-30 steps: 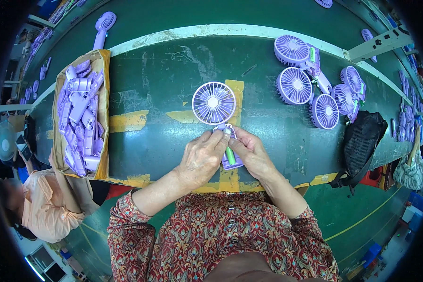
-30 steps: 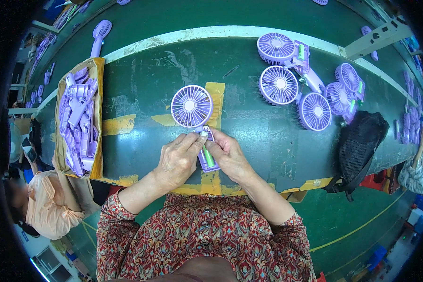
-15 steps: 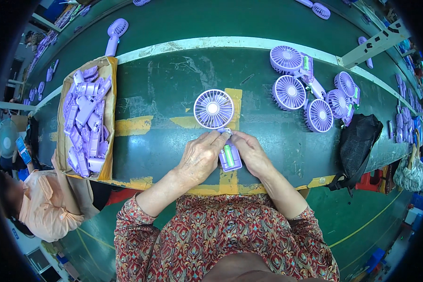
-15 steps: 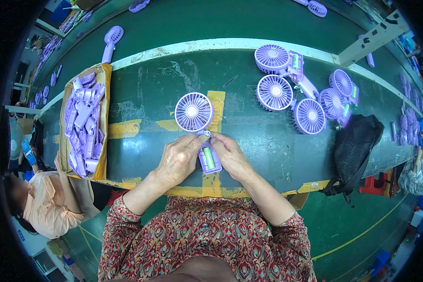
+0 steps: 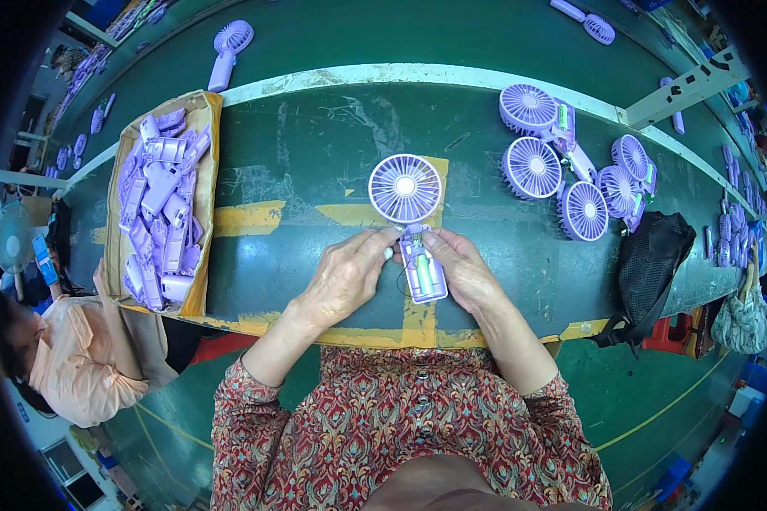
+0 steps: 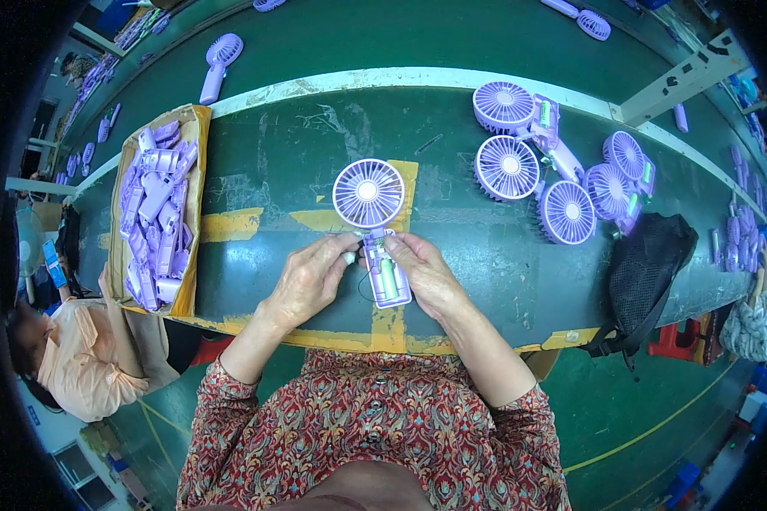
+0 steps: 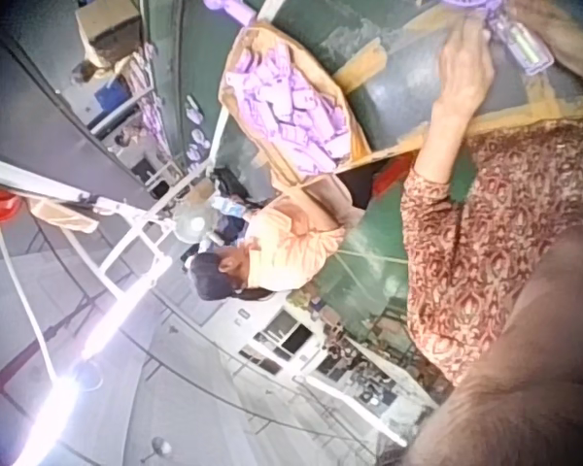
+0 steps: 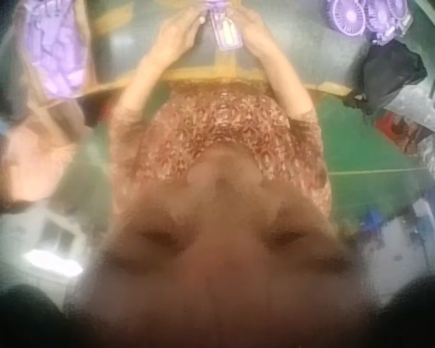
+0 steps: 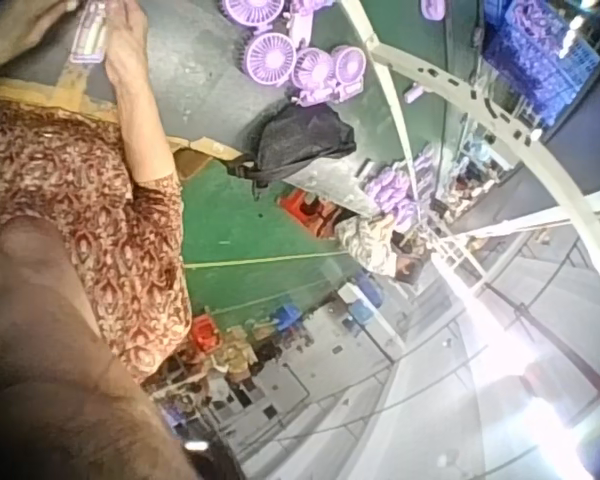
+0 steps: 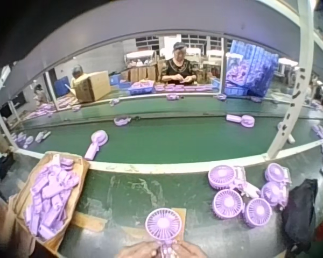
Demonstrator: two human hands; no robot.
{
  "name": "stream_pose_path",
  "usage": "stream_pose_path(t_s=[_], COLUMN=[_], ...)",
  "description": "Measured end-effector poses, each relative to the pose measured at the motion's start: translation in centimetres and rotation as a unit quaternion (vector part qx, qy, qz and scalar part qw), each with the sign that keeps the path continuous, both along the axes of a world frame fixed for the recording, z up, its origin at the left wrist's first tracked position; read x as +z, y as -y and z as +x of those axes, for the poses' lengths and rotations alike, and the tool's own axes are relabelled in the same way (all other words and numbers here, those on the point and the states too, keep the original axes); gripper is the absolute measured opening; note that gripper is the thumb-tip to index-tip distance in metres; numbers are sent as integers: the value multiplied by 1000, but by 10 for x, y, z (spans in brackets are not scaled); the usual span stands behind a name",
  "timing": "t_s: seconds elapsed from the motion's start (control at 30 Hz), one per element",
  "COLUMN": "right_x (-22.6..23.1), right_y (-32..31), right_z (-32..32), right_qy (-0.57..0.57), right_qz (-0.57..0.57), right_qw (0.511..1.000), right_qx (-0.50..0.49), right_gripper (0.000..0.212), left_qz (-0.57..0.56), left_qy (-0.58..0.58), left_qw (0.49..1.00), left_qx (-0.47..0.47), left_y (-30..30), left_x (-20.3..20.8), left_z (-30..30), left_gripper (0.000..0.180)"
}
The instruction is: The person assembles portable fans by aligning internal components, snapping plastic handle casings onto the fan bodies by hand, and placing the assembled fans onto the conveyor belt.
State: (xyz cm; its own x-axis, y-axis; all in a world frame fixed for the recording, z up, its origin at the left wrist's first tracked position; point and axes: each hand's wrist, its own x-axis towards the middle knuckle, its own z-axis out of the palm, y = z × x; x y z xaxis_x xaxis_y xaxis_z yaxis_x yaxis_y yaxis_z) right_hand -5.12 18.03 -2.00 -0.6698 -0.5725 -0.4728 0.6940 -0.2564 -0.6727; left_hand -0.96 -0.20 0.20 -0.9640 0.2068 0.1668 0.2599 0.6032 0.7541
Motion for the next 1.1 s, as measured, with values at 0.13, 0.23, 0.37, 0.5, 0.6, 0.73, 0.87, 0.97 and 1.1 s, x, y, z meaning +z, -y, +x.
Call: stream_pose_path(t_s=[0.13, 0.23, 0.37, 0.5, 0.6, 0.73, 0.87, 0.97, 1.1], right_x=[-11, -14, -14, -14, -8, -9, -7, -9, -6], right_y=[0, 2, 12, 23, 19, 12, 14, 9, 15], right_z=[3, 4, 8, 15, 14, 14, 16, 14, 12], right_qy=[-6, -9, -7, -29, -24, -23, -27, -32, -26], right_qz=[18, 5, -3, 11, 23, 4, 9, 17, -17], right_qw=[999, 999, 998, 996, 996, 997, 997, 997, 998], right_qx=[-29, -31, -63, -85, -88, -73, -69, -71, -48], right_gripper=[32, 31, 30, 31, 31, 32, 33, 36, 36], left_qz=[-54, -38, -47, -88, -90, -51, -246, -380, -430], left_qy=[-55, -59, -85, -121, -75, -66, -186, -135, -80], left_qw=[997, 997, 995, 984, 992, 995, 922, 857, 827], left_qx=[-24, -30, 30, 96, 43, 61, 234, 319, 354], left_y=[2, -3, -13, -25, -21, 12, 109, 184, 278], left_x=[0, -3, -8, -3, 2, 33, 43, 21, -28], left_z=[10, 10, 9, 19, 22, 19, -12, -57, -79], left_gripper=[29, 23, 15, 16, 21, 24, 23, 20, 25])
